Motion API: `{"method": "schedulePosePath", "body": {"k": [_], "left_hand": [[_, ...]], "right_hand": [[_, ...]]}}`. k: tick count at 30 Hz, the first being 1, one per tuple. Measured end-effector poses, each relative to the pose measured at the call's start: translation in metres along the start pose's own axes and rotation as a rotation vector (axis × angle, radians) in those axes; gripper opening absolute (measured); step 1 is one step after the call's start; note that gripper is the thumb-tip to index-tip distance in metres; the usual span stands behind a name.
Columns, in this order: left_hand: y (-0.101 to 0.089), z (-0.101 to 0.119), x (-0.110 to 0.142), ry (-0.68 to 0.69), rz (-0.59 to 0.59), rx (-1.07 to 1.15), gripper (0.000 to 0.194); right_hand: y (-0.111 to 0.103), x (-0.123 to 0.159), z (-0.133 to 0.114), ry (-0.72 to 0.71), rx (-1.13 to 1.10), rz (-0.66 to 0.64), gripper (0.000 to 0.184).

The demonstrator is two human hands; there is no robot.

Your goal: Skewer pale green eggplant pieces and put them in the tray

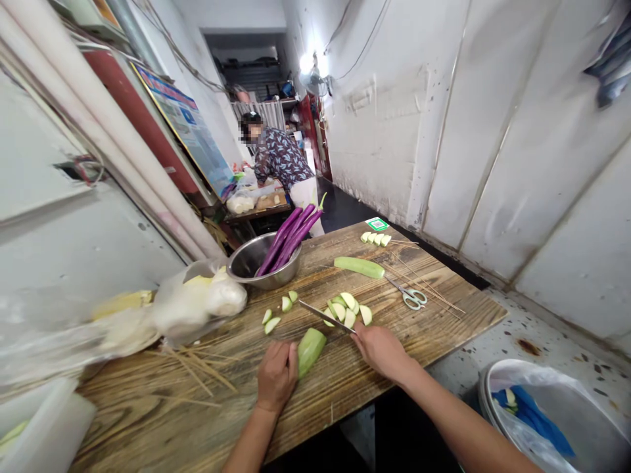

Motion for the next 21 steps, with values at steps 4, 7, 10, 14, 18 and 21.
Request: {"method": "schedulePosePath", "body": {"k": [4, 7, 10, 14, 18, 21], "left_hand": [[0.0, 0.003, -0.001, -0.006, 0.002, -0.015, 0.023], [0.001, 0.005, -0.002, -0.024, 0.007, -0.03, 0.023], [0.002, 0.005, -0.002, -0.045, 0.006, -0.038, 0.023], [0.004, 0.004, -0.002, -0.067, 0.021, -0.049, 0.024], [0.007, 0.003, -0.002, -0.084, 0.033, -0.046, 0.026], [0.008, 0.002, -0.003, -0.077, 0.05, -0.052, 0.026]], "right_hand": [[0.001, 0.0, 0.001, -0.007, -0.005, -0.002, 0.028], [0.004, -0.001, 0.002, -0.018, -0.011, 0.007, 0.028], [0.008, -0.003, 0.005, -0.04, -0.024, 0.05, 0.028], [0.014, -0.006, 0.007, -0.061, -0.053, 0.08, 0.028], [0.026, -0.01, 0.012, -0.084, -0.086, 0.096, 0.033], [0.041, -0.016, 0.019, -0.114, -0.096, 0.112, 0.037]]}}
Point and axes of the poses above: each hand's wrist, its own x-axis away from the middle knuckle, its own y-axis out of the palm, z = x × y, the point moved 3 cm from there along -x, towards the middle knuckle, and after that the axes turned 14 degrees about x, right-handed, at the moved point
